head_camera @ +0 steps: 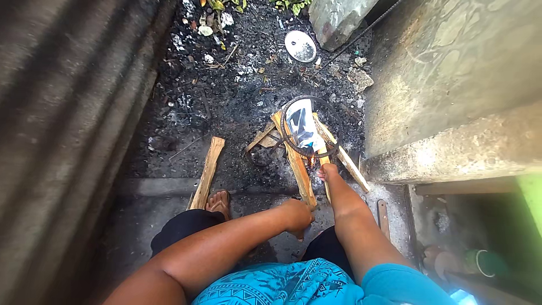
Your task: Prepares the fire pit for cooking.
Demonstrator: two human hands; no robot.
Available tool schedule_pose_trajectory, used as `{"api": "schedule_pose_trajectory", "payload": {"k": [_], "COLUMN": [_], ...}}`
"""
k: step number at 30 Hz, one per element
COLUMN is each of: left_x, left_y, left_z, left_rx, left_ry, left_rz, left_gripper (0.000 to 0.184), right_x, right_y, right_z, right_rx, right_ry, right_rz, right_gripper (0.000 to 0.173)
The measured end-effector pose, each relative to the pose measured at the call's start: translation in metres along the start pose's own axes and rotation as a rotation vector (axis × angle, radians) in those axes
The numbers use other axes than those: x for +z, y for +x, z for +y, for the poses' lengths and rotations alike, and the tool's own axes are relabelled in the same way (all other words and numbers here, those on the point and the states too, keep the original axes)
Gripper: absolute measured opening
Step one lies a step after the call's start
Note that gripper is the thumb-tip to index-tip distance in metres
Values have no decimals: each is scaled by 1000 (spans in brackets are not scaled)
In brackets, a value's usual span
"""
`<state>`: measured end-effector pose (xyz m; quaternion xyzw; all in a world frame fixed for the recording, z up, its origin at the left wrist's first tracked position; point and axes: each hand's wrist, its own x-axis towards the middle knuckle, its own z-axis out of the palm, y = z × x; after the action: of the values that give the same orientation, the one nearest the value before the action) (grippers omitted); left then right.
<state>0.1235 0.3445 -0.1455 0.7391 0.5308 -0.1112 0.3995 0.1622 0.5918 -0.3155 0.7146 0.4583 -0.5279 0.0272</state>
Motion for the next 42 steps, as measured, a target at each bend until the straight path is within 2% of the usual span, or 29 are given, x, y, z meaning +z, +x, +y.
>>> {"api": "schedule_pose_trajectory", "payload": {"k": [9, 13, 18, 22, 25, 29, 32, 34, 37, 40, 42], "left_x": [-4, -3, 6, 12, 19, 28, 30, 35, 39, 34, 28], "left_y": [-4, -10, -16, -24, -24, -22, -26, -32, -38, -44, -45], "left_z": [10, 8, 4, 4, 0, -5, 0, 6, 4, 2, -1], "left_rx": [-42, -52, -91, -81, -78, -144, -231, -256, -312, -360, -364], "left_ry": [33, 27, 50, 75, 88, 91, 76, 72, 87, 91, 117], "left_rz": [13, 59, 137, 190, 184, 122, 8, -82, -140, -116, -95], "left_gripper": [57, 60, 54, 62, 65, 60, 57, 59, 54, 41, 42], "right_x": [-46, -81, -128, -143, -135, -100, -54, -29, -8, 2, 5], "right_y": [-25, -47, -85, -146, -192, -257, -288, -300, -317, -332, -337], "right_z": [-4, -14, -24, -18, 11, 68, 91, 105, 106, 97, 91], "right_rx": [-72, -169, -425, -637, -805, -933, -832, -875, -915, -979, -997], "right_ry": [117, 50, -170, -121, -310, -1043, -1469, -1583, -1692, -1769, -1785], "right_rz": [2, 52, 82, 40, 8, -38, -331, -537, -705, -703, -671], "right_gripper": [43, 40, 38, 30, 26, 28, 37, 32, 25, 19, 19]}}
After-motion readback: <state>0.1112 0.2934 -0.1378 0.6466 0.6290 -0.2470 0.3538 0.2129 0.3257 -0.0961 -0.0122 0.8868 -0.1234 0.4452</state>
